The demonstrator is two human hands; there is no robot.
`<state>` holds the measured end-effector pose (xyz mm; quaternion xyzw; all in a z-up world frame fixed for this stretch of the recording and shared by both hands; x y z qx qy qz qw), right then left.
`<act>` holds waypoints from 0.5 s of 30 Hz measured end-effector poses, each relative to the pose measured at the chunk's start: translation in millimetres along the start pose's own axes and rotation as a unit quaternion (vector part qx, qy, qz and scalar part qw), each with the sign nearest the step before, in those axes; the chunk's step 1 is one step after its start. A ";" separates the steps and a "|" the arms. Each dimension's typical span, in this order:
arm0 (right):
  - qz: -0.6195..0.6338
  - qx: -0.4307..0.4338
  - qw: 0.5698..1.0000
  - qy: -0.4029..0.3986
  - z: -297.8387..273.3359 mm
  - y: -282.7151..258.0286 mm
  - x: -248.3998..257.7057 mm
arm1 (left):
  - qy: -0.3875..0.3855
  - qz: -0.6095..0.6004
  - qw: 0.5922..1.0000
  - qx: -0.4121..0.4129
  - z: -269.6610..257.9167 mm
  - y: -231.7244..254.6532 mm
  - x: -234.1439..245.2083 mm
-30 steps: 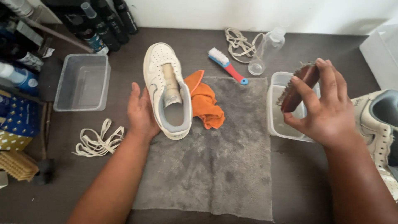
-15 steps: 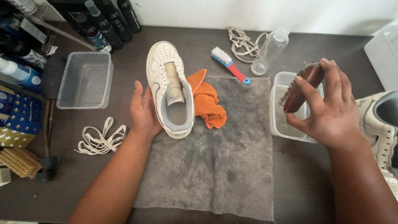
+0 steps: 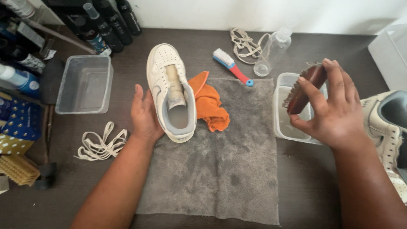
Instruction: The person applies liquid from a spray bottle onto a wooden brush, dips the brush into a container of water, and scrubs the upper surface of a white sneaker. The person continues scrubbing the same shoe repeatedly with the wet brush.
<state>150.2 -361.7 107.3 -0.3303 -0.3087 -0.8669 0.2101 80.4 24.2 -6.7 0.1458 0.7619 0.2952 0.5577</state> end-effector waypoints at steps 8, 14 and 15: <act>0.009 0.016 1.000 0.017 5.5 -2.5 5.2 | -0.018 -0.011 1.000 -0.001 0.1 -0.1 1.0; 0.031 0.019 0.999 0.029 6.0 -2.5 5.6 | 0.024 -0.005 1.000 0.010 -2.7 -0.5 -0.2; 0.032 0.017 0.999 0.029 5.7 -2.7 4.7 | 0.040 0.001 0.999 0.017 -3.8 -0.7 1.5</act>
Point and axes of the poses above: each hand's wrist, its own z-axis towards the middle knuckle, its own x-axis out of the back of the hand, y = z × x, the point moved 9 cm from there along z, towards the middle knuckle, and after that the axes turned 3 degrees about y, right-handed, at the moved point
